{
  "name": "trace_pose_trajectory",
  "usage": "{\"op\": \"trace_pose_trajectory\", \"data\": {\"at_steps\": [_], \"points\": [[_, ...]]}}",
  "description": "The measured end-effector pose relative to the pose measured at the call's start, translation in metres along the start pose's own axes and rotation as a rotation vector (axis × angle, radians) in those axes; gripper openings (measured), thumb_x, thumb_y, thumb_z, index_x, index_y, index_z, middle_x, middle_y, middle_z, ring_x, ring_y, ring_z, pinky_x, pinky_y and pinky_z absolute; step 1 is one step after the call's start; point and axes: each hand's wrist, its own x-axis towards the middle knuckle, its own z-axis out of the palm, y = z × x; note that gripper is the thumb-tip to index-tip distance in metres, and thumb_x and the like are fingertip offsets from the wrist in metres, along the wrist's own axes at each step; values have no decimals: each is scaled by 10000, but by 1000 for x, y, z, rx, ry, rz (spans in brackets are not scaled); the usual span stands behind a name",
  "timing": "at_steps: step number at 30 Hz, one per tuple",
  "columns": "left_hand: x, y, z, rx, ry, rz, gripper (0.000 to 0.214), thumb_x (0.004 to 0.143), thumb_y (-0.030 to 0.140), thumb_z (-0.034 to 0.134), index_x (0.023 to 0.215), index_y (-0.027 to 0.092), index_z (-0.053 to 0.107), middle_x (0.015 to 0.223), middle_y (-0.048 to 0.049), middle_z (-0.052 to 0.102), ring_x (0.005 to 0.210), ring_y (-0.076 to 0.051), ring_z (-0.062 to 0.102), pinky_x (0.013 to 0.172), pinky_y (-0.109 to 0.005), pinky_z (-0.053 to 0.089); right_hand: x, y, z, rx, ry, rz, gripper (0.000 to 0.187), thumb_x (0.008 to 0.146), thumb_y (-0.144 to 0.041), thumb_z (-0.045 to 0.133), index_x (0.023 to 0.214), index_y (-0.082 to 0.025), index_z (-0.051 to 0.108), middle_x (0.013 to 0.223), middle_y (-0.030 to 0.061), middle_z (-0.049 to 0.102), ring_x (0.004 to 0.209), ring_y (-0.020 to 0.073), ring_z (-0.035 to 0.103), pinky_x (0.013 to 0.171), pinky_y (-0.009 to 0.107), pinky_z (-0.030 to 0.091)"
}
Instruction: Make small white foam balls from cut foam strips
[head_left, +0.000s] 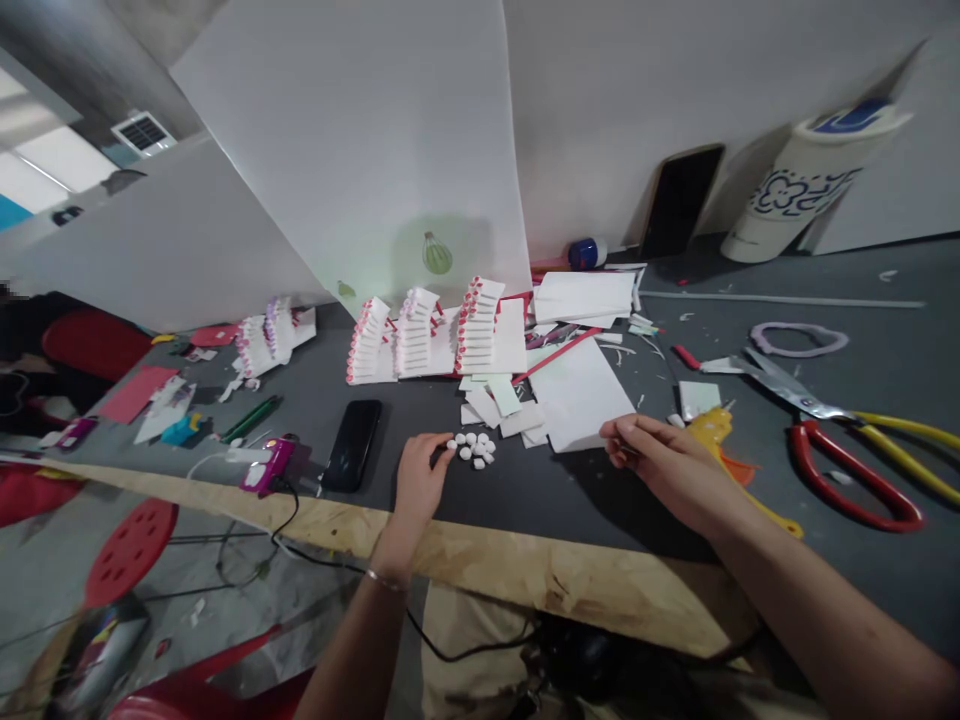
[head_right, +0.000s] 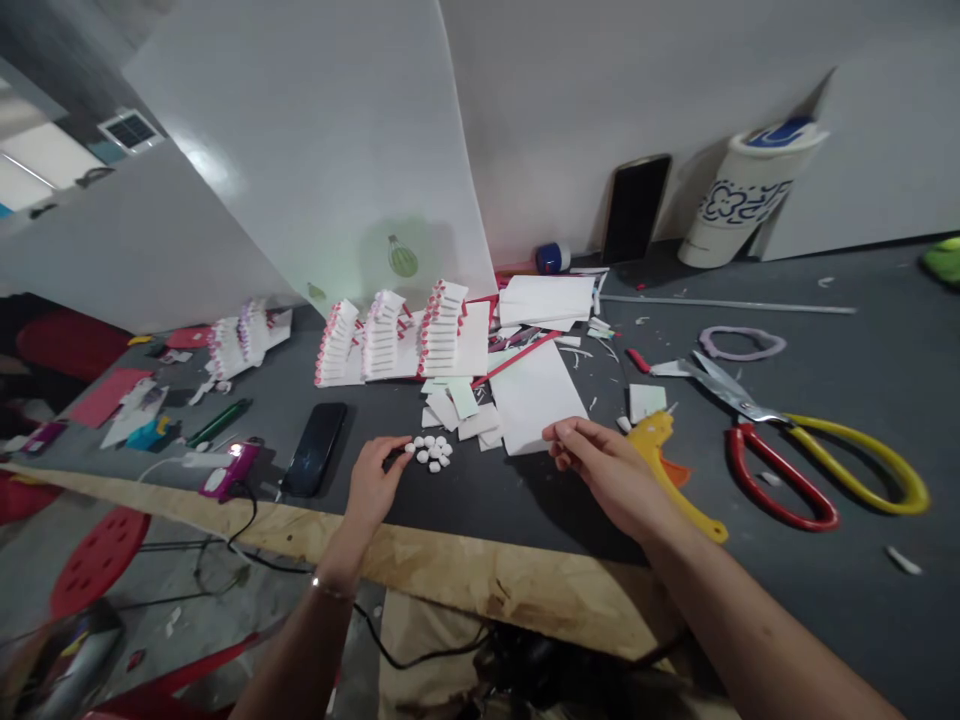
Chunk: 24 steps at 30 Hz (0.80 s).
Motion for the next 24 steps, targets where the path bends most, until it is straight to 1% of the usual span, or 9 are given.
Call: {"op": "trace_pose_trajectory", "data": {"at_steps": [5,7,10,12,16,18,21,22,24], "points": [[-5,-3,-3,33,-15,57,297,839,129,516,1096,211,641,1071,-79,668,1004,-219,603,889,-386,496,0,1,-2,6,-20,-14,351,689,-533,750,770,-194,707,714,7,576,623,113,468,572,246,385],[-6,-4,-5,16,-2,58,313,845,126,493,1115,200,633,1096,-90,650,1007,-211,608,849,-356,514,0,0,-1,9,-25,-7,361,677,-539,755,759,-191,704,716,7,574,619,111,466,571,246,387],[-3,-1,-7,-16,54,78,277,879,195,491,1114,193,638,1111,-101,638,998,-203,612,782,-317,523,-1,-2,1,17,-36,-6,352,677,-528,758,751,-190,698,715,3,573,617,110,467,569,248,387],[1,5,-9,-25,119,99,251,907,241,479,1078,195,657,1037,-89,665,964,-198,618,796,-321,509,-2,-3,1,29,-61,-28,312,701,-494,753,768,-194,697,698,-5,564,616,108,468,568,245,381],[8,24,-7,2,248,130,266,937,298,458,1057,201,674,736,-30,673,788,-184,620,796,-334,475,-3,-8,1,75,-118,-121,224,729,-419,754,772,-210,686,682,-19,556,590,98,459,553,241,370],[10,38,-3,23,281,236,280,933,321,469,1088,193,664,813,-52,695,842,-195,625,828,-352,457,-2,-17,0,121,-116,-168,268,724,-456,748,695,-207,655,694,-14,562,577,98,455,537,244,377],[15,63,5,85,232,477,226,912,303,518,1056,233,678,1057,-77,696,1048,-221,594,949,-402,389,-2,-38,-1,208,-64,-236,415,731,-538,709,557,-197,549,702,-2,563,582,105,469,508,239,390],[18,71,7,112,212,529,194,906,280,532,1014,252,690,1081,-65,695,1078,-222,583,982,-419,358,-4,-47,-2,222,-44,-262,432,739,-544,698,546,-198,525,706,-1,564,591,107,478,503,235,394],[29,83,13,149,176,552,158,896,237,551,930,268,702,1042,-36,710,1066,-215,585,1016,-437,316,-12,-66,-6,213,-13,-311,389,747,-523,698,587,-207,538,722,-4,569,607,111,491,503,229,404]]}}
